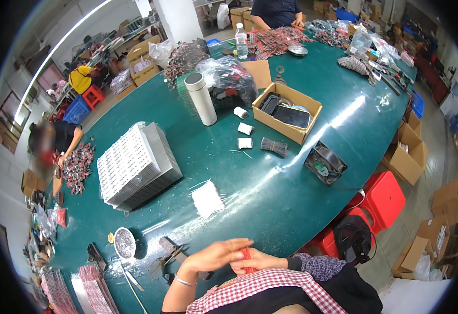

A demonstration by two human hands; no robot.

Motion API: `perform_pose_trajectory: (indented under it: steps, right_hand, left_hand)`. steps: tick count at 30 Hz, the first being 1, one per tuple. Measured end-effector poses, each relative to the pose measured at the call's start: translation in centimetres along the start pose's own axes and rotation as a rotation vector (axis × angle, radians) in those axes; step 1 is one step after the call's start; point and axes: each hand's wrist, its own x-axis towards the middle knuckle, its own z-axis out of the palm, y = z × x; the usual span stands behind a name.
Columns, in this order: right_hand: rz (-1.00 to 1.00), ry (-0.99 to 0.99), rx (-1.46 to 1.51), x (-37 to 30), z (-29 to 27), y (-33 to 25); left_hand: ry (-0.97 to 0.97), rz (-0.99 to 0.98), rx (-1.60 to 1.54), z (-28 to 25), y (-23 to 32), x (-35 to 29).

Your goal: The person solders wires onto a circuit board with a soldering gun, stacks the finished board, and binds bundles of wires with rubber bands by hand.

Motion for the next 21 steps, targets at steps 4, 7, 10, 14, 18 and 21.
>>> perform_pose_trajectory:
  steps: [4, 7, 10, 14, 18, 21]
  right_hand:
    - [0.009, -0.018, -0.194, -0.2, -0.8, 0.5]
    - [-0.018, 0.043, -0.077, -0.3, 0.5, -1.0]
    - [-0.005, 0.062, 0.018, -0.3, 1.2, -1.7]
    - [0.088, -0.034, -0.073, 0.4, 1.1, -1.6]
    - [0.174, -0.044, -0.284, 0.6, 0.1, -1.2]
    - [0.171, -0.101, -0.083, 0.7, 0.8, -1.8]
  left_hand:
    - [0.071, -0.076, -0.161, -0.8, -0.1, -0.8]
    - [0.440, -0.028, -0.293, -1.3, -1.3, -1.4]
    - [0.249, -0.078, -0.082, -1.1, -1.1, -1.3]
    - [0.087, -0.037, -0.065, -0.2, -0.4, 0.0]
    - [0.121, 0.028, 0.141, 1.5, 0.4, 0.7]
    - [0.314, -0.045, -0.012, 2.8, -0.3, 0.5]
